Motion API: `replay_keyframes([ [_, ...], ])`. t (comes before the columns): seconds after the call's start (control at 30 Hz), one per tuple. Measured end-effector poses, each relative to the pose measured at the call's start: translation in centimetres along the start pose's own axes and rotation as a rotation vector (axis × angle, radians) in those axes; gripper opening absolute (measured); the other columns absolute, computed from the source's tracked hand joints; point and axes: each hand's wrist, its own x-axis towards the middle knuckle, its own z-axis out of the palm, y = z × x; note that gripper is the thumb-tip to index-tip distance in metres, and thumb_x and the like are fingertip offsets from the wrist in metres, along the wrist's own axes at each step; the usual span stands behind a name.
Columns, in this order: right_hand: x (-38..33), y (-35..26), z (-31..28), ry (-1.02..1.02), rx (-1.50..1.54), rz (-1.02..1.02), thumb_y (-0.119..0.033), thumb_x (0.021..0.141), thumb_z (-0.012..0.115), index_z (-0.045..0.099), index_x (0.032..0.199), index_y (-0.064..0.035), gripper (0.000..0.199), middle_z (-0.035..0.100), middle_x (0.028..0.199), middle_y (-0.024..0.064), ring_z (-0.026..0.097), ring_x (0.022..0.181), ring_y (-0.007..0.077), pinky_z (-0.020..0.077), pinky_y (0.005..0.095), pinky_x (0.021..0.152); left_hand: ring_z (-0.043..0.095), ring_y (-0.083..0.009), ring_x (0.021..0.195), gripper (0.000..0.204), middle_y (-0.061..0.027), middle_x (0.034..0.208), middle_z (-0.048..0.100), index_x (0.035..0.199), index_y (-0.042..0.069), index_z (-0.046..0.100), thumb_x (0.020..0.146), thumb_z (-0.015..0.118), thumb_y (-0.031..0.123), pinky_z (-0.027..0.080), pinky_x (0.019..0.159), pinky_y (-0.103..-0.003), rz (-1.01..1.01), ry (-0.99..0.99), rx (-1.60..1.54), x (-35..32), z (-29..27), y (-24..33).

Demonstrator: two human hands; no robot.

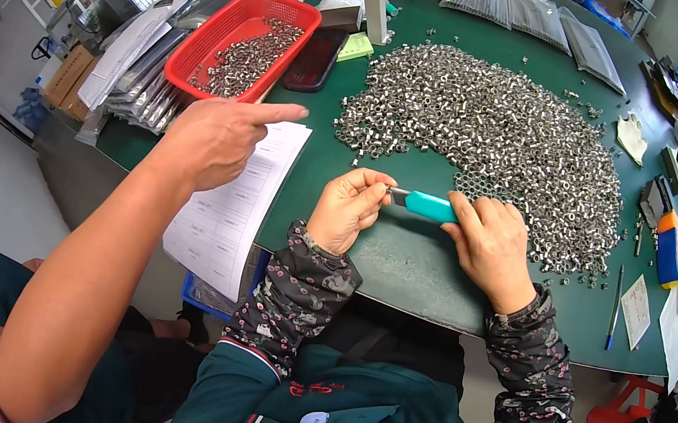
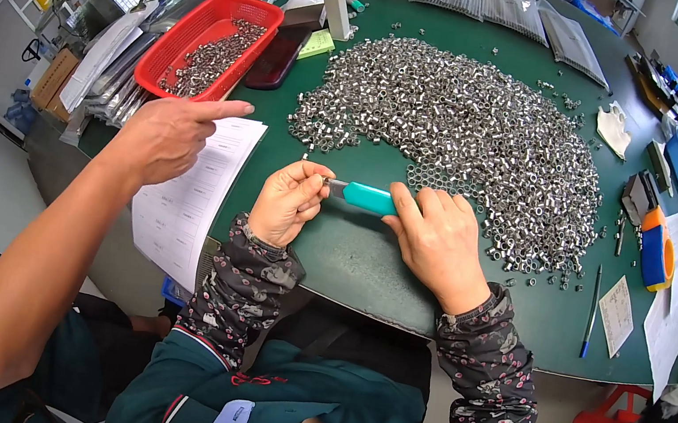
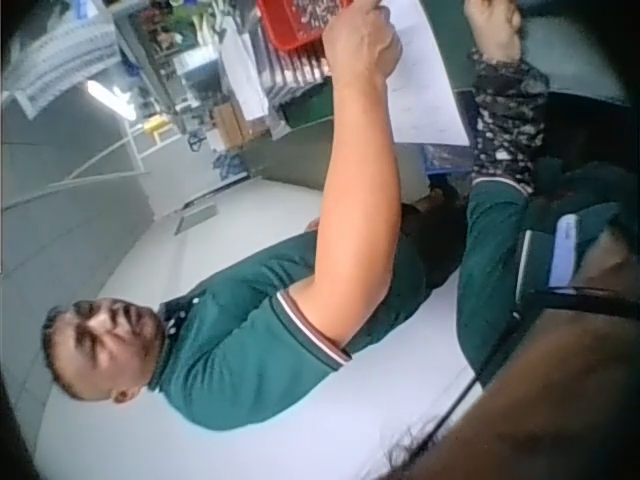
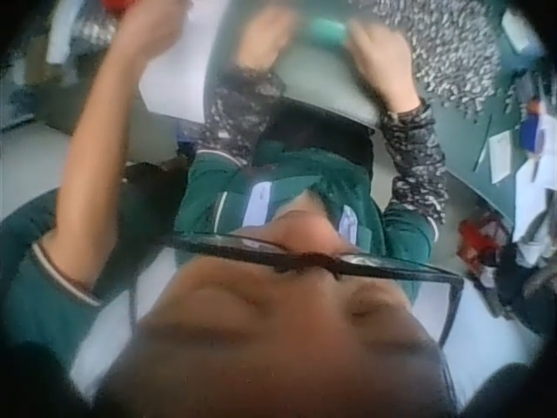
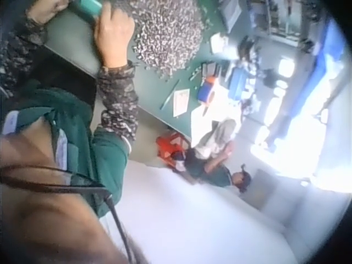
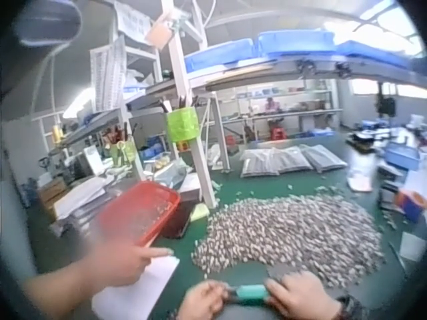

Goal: Inspecting and sorting small metal components at a factory workbench using a checklist and inspection tool.

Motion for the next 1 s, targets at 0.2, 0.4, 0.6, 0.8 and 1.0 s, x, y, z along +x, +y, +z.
replay_keyframes([
  [0.2,-0.1,0.2,-0.5,0.042,0.015,0.058,-0.018,0.066,0.06,0.051,0.095,-0.0056,0.034,0.043,0.063,0.0037,0.046,0.057,0.018,0.0335,0.0296,0.052,0.03,0.0004,0.043,0.014,-0.0023,0.07,0.051,0.091,0.0,0.052,0.082,0.049,0.009,0.023,0.037,-0.013,-0.005,0.052,-0.068,0.1,0.0,0.0],
  [0.4,-0.4,0.3,-0.9,0.002,-0.154,-0.016,-0.016,0.064,0.061,0.052,0.094,-0.0069,0.033,0.042,0.061,0.0028,0.045,0.057,0.0171,0.0327,0.0294,0.051,0.031,-0.0005,0.046,0.012,-0.002,0.072,0.048,0.09,0.001,0.05,0.083,0.047,0.01,0.024,0.037,-0.012,0.005,0.074,-0.077,0.2,-0.1,-0.1],
  [0.6,-1.7,0.0,-2.2,-0.096,-0.14,0.016,-0.016,0.064,0.061,0.052,0.089,-0.0075,0.029,0.042,0.061,0.0026,0.046,0.058,0.0165,0.0337,0.0291,0.052,0.032,-0.0008,0.047,0.01,-0.0022,0.073,0.046,0.09,0.002,0.048,0.084,0.045,0.009,0.024,0.037,-0.012,0.006,0.043,-0.116,0.2,0.0,-0.1],
  [0.8,-1.5,-0.6,-2.5,-0.058,0.109,0.246,-0.018,0.061,0.066,0.052,0.084,-0.0072,0.03,0.048,0.061,0.0064,0.051,0.054,0.022,0.0387,0.0315,0.049,0.03,-0.0007,0.045,0.008,-0.0034,0.072,0.049,0.089,0.003,0.047,0.084,0.044,0.009,0.023,0.036,-0.013,0.017,0.027,-0.066,0.3,0.4,0.1],
  [1.0,-0.5,-2.1,-1.1,-0.129,0.78,0.47,-0.02,0.063,0.07,0.048,0.079,-0.002,0.032,0.05,0.064,0.0086,0.05,0.055,0.0165,0.0406,0.0266,0.052,0.029,-0.0007,0.042,0.005,-0.0044,0.07,0.049,0.087,0.004,0.047,0.083,0.045,0.007,0.021,0.035,-0.013,-0.179,-0.105,-0.121,-2.1,4.0,-1.1],
])
